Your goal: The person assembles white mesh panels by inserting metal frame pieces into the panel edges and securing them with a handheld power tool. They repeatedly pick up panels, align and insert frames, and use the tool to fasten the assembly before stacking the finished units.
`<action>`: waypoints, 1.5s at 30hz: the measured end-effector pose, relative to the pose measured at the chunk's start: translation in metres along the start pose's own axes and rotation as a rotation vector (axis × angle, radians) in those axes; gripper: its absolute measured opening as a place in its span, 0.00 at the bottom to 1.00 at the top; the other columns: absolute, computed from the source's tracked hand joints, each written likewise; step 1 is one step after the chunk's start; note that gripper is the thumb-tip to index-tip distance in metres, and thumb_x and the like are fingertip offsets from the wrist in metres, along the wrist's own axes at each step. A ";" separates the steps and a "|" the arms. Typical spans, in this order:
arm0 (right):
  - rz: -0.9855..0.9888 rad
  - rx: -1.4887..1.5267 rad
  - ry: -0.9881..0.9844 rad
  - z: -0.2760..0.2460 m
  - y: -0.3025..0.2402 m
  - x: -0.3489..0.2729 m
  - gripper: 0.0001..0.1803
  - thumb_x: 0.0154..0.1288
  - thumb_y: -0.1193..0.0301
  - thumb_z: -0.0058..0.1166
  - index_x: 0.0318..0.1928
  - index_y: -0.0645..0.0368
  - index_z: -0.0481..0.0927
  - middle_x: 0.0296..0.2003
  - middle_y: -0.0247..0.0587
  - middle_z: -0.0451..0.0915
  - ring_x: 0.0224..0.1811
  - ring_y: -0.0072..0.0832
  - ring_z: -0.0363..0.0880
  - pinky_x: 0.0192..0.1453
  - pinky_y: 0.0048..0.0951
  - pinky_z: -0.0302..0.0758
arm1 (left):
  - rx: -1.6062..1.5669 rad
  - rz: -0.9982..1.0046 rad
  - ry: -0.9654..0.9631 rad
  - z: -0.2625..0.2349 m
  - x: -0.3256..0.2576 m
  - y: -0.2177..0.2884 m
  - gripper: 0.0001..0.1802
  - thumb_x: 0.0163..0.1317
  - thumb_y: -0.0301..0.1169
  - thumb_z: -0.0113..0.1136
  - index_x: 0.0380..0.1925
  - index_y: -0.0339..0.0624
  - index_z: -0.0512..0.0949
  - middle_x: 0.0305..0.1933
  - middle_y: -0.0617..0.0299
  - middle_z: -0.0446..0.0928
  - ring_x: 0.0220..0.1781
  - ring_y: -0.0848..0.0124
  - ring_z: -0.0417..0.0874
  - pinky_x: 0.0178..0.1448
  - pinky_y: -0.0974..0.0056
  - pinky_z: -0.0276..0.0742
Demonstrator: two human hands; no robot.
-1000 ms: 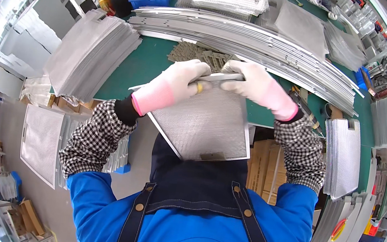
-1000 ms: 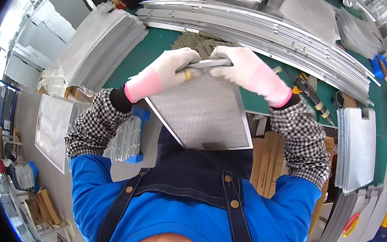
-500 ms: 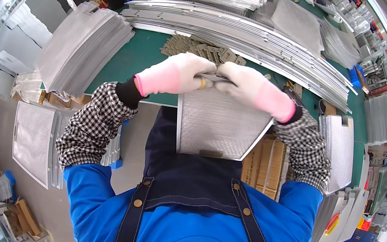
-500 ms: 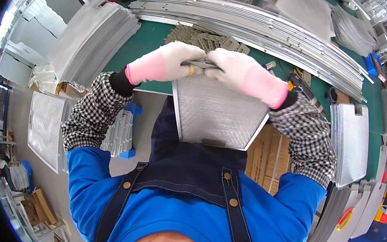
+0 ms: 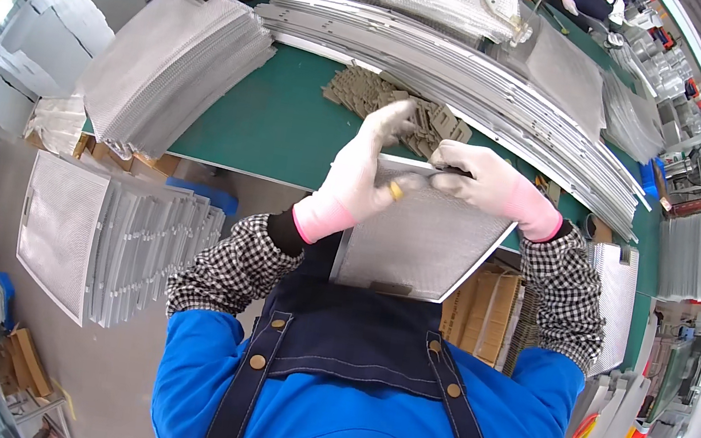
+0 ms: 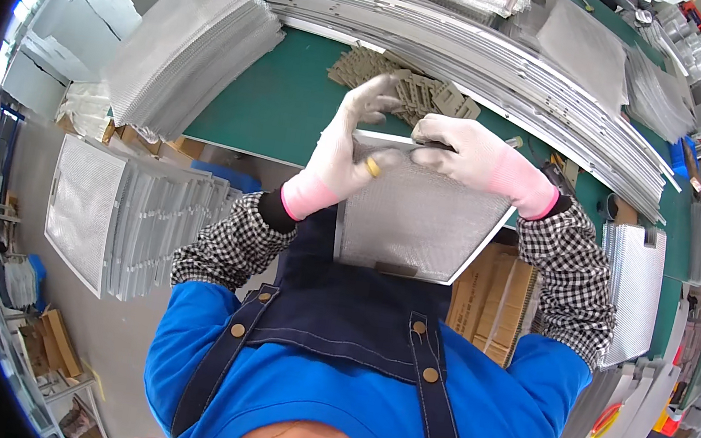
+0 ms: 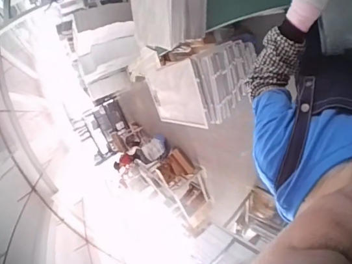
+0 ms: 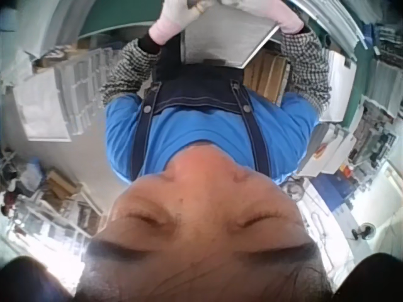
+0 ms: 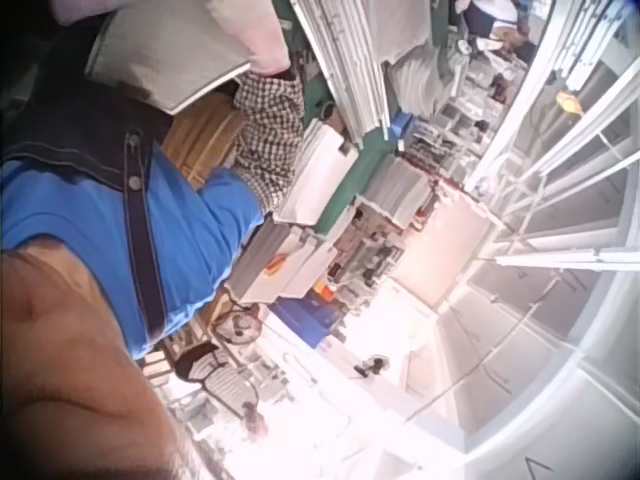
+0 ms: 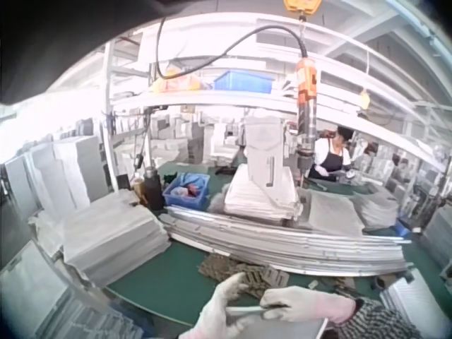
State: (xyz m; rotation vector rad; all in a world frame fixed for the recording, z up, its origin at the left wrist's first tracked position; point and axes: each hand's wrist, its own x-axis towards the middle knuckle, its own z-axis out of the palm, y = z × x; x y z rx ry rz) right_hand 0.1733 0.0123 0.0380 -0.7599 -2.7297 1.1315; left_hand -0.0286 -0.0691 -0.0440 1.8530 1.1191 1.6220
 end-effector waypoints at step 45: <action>-0.224 -0.752 0.326 0.054 -0.014 0.010 0.12 0.67 0.60 0.57 0.39 0.54 0.75 0.25 0.39 0.79 0.29 0.38 0.84 0.31 0.38 0.79 | -0.146 -0.539 0.137 -0.026 -0.035 0.007 0.15 0.66 0.37 0.68 0.43 0.34 0.85 0.31 0.70 0.81 0.31 0.85 0.74 0.34 0.77 0.68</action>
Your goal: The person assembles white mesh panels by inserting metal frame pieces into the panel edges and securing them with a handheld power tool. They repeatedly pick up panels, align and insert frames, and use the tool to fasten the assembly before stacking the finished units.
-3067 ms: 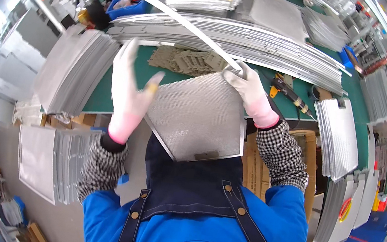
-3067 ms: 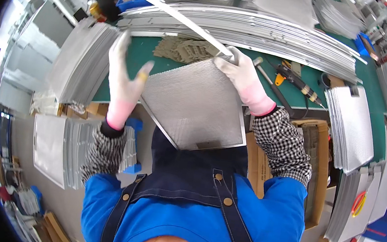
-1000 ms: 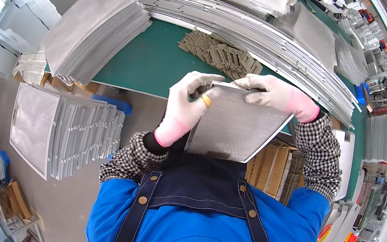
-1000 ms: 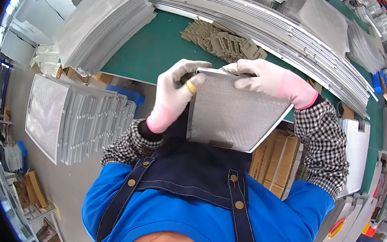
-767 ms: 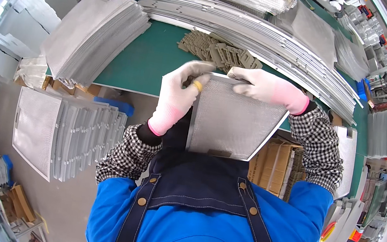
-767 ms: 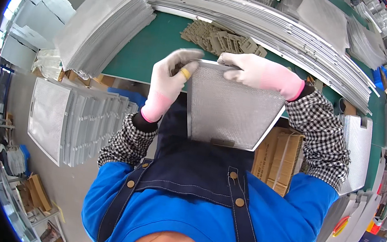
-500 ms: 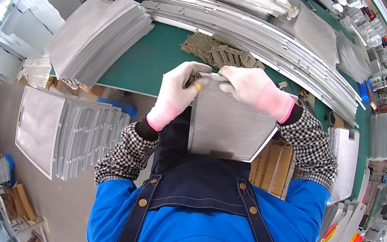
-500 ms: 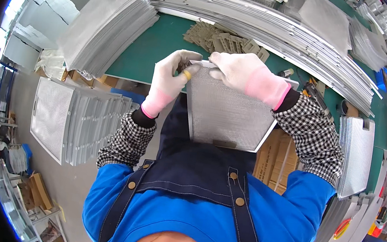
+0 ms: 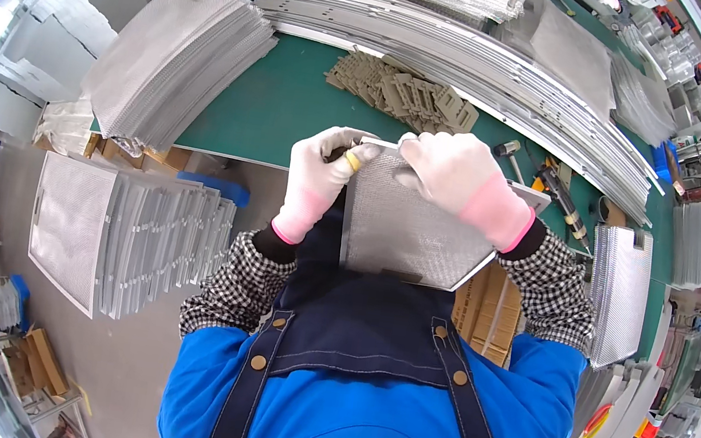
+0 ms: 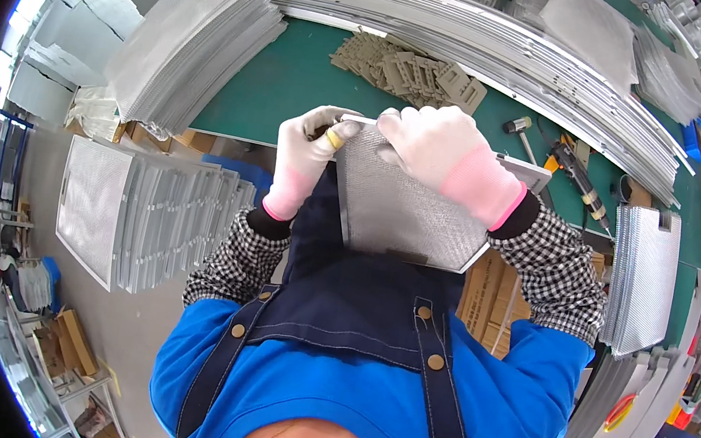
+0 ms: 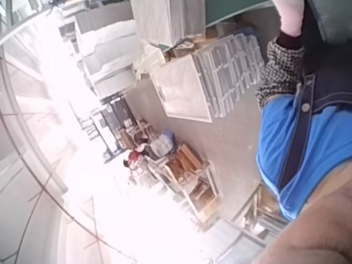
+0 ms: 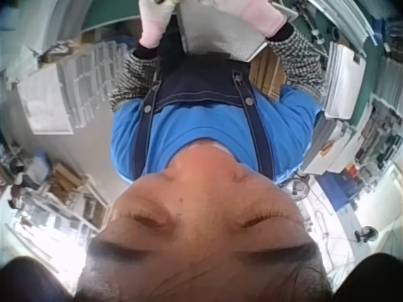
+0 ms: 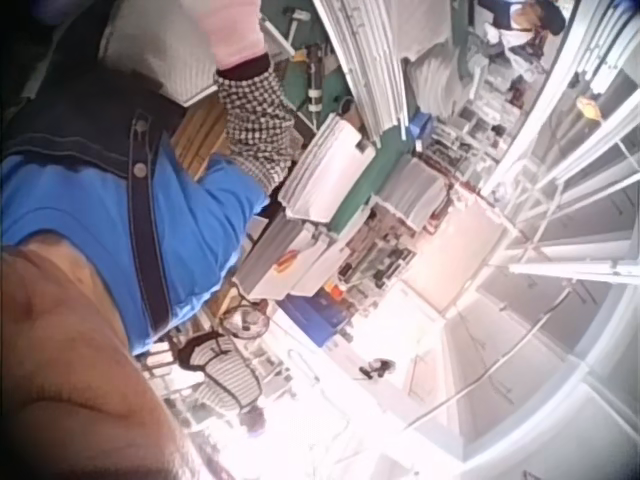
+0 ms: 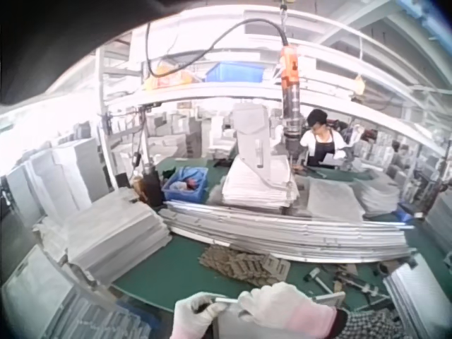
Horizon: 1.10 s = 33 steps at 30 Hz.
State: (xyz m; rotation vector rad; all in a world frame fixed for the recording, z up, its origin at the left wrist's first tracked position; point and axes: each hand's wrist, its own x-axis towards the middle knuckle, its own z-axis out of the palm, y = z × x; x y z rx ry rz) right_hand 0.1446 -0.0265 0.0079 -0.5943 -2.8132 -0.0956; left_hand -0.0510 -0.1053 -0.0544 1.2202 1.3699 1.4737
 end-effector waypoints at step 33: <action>0.109 -0.094 -0.016 -0.018 0.008 -0.036 0.19 0.66 0.57 0.58 0.52 0.51 0.77 0.24 0.35 0.81 0.25 0.33 0.83 0.28 0.35 0.77 | -0.219 -0.125 -0.346 0.021 0.010 0.020 0.14 0.67 0.30 0.63 0.48 0.31 0.81 0.39 0.65 0.81 0.43 0.80 0.78 0.52 0.71 0.73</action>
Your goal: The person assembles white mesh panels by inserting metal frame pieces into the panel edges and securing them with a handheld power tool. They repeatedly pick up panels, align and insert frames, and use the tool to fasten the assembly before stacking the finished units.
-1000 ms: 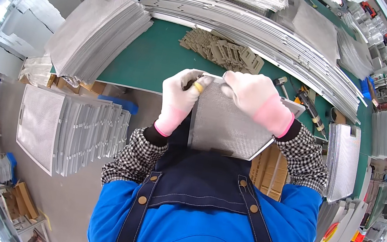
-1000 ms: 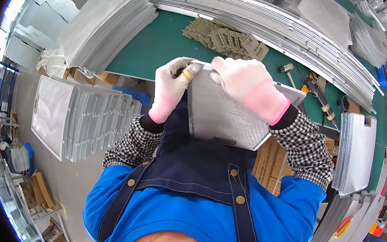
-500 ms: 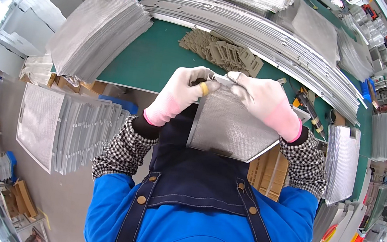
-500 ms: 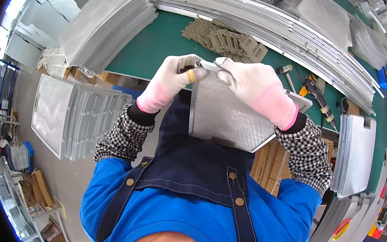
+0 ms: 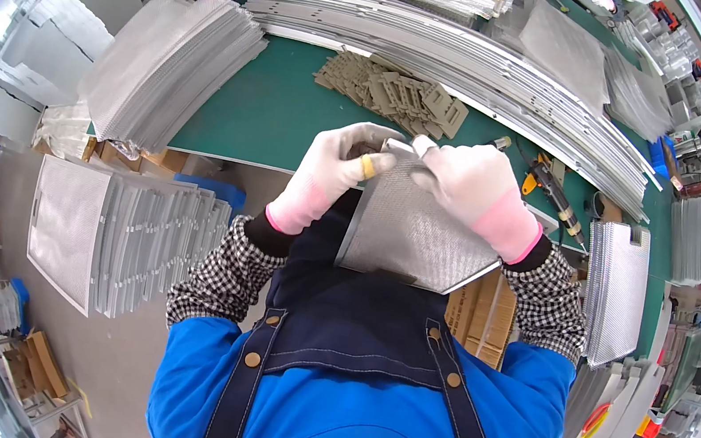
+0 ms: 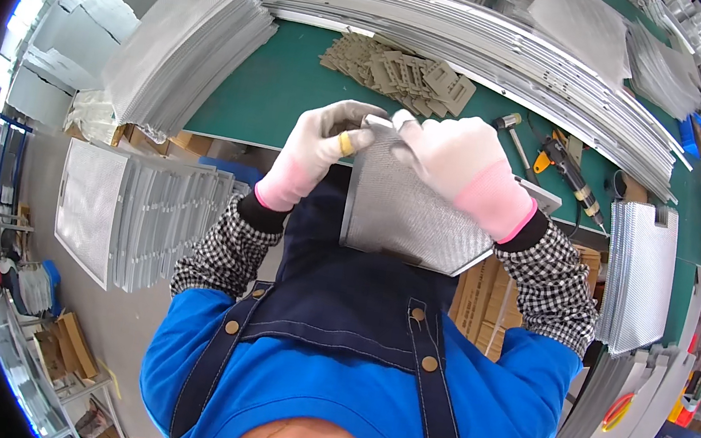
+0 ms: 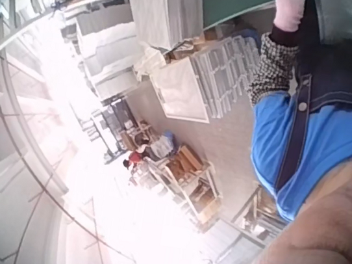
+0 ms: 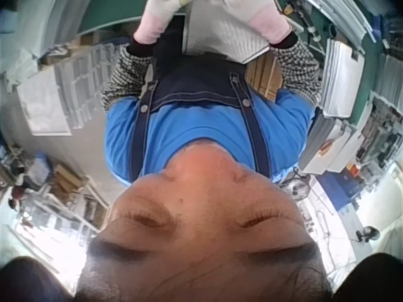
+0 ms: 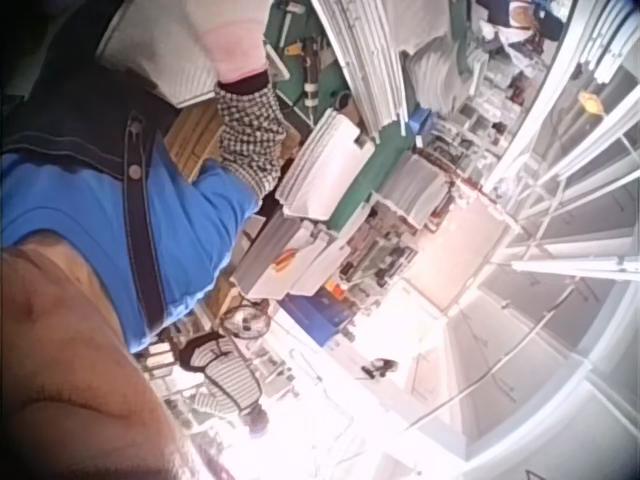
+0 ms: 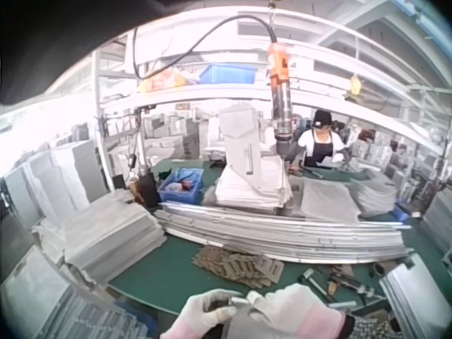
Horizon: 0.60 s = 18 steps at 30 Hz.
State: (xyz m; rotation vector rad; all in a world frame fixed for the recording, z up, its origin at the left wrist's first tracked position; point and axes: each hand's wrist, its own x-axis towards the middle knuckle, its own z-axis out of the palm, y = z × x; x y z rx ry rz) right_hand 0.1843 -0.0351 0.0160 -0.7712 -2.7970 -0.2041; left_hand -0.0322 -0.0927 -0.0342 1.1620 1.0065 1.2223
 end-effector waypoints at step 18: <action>0.207 0.316 -0.166 -0.008 0.014 -0.019 0.27 0.65 0.59 0.60 0.58 0.59 0.70 0.32 0.51 0.84 0.37 0.50 0.85 0.40 0.45 0.81 | 0.216 0.092 0.106 0.025 0.005 -0.031 0.16 0.71 0.32 0.61 0.50 0.29 0.80 0.38 0.67 0.82 0.38 0.83 0.75 0.42 0.73 0.73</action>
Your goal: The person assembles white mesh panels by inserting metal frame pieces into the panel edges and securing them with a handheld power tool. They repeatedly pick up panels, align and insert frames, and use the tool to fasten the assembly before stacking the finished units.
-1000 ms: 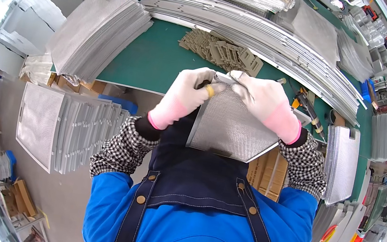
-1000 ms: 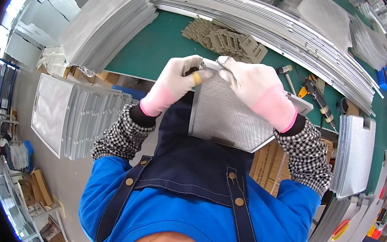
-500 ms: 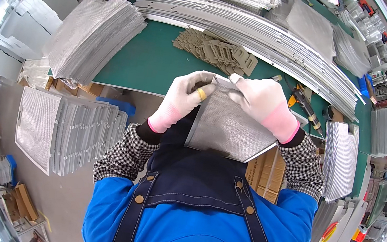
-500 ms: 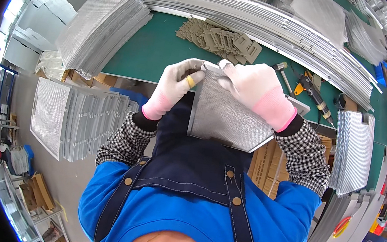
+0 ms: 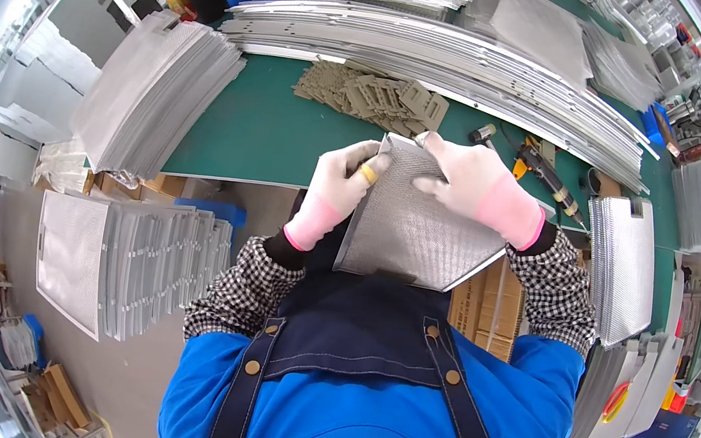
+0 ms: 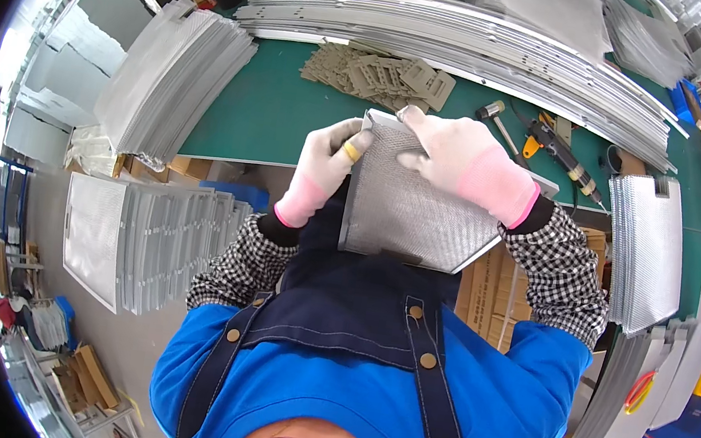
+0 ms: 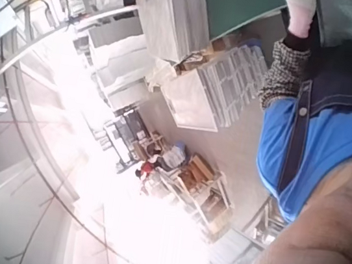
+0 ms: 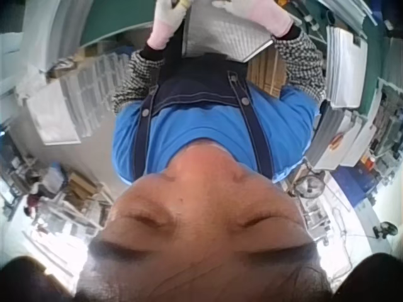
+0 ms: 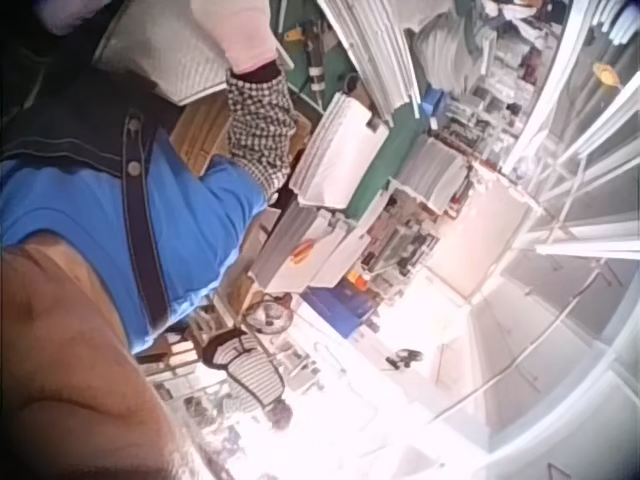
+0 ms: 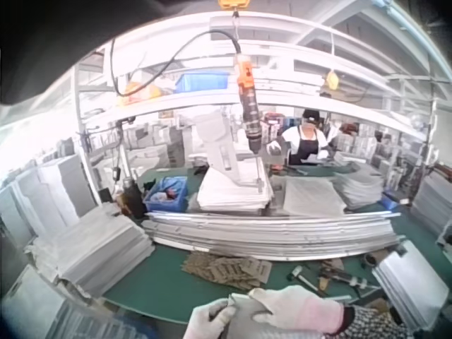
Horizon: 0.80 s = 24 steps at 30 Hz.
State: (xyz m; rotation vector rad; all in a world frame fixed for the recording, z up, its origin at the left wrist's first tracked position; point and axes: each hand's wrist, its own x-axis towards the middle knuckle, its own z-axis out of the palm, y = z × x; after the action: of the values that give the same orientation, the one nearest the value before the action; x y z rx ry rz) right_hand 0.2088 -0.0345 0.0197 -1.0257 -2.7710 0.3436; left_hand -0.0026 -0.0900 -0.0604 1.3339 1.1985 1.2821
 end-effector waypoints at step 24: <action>0.468 -0.089 0.434 0.058 0.097 0.003 0.19 0.65 0.59 0.57 0.48 0.60 0.79 0.40 0.49 0.83 0.45 0.45 0.84 0.47 0.44 0.81 | 1.097 0.858 0.489 0.022 0.071 0.062 0.26 0.45 0.46 0.74 0.40 0.44 0.77 0.35 0.60 0.73 0.44 0.54 0.74 0.59 0.44 0.66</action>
State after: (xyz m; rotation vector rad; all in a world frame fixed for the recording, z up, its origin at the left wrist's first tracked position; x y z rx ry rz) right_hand 0.2526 0.0297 -0.0621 -1.5574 -2.1632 0.0397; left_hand 0.0220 -0.0265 0.0083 2.6278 1.9073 1.6466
